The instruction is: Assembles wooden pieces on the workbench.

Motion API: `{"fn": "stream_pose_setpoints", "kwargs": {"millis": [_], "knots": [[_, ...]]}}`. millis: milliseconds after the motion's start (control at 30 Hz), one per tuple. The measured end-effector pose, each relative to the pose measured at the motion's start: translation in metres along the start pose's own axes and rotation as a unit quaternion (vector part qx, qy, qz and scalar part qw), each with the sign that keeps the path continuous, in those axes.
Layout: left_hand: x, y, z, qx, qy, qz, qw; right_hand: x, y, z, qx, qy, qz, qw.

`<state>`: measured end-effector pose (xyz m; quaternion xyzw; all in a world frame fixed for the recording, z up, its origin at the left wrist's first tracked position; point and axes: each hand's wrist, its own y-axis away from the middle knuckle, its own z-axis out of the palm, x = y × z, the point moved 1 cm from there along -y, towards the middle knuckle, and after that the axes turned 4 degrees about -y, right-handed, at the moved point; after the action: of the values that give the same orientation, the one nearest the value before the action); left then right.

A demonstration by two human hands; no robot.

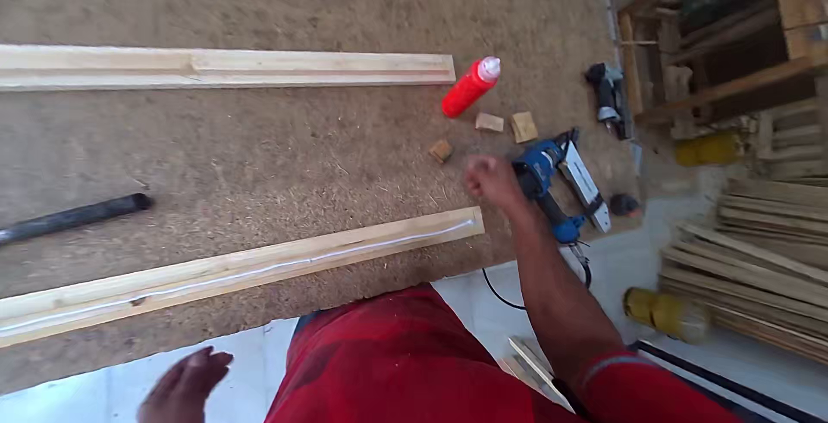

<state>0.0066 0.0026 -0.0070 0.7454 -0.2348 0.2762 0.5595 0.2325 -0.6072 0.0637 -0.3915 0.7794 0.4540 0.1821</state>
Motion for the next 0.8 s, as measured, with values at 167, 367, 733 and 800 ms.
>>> {"fn": "stream_pose_setpoints", "kwargs": {"millis": [167,367,733,800], "knots": [[0.023,-0.054,-0.003,-0.019,0.133,-0.002,0.991,0.076,0.048,0.021,-0.063,0.293,-0.081,0.951],[0.066,-0.057,0.021,0.051,0.205,-0.036,0.977,0.072,0.064,-0.005,-0.099,0.25,-0.151,0.951],[0.122,-0.045,0.082,0.198,0.196,-0.001,0.96,0.105,0.085,0.0,-0.023,-0.185,0.039,0.982],[0.126,-0.043,0.088,0.233,0.08,-0.047,0.968,0.115,0.077,0.015,0.044,-0.17,0.063,0.982]]}}
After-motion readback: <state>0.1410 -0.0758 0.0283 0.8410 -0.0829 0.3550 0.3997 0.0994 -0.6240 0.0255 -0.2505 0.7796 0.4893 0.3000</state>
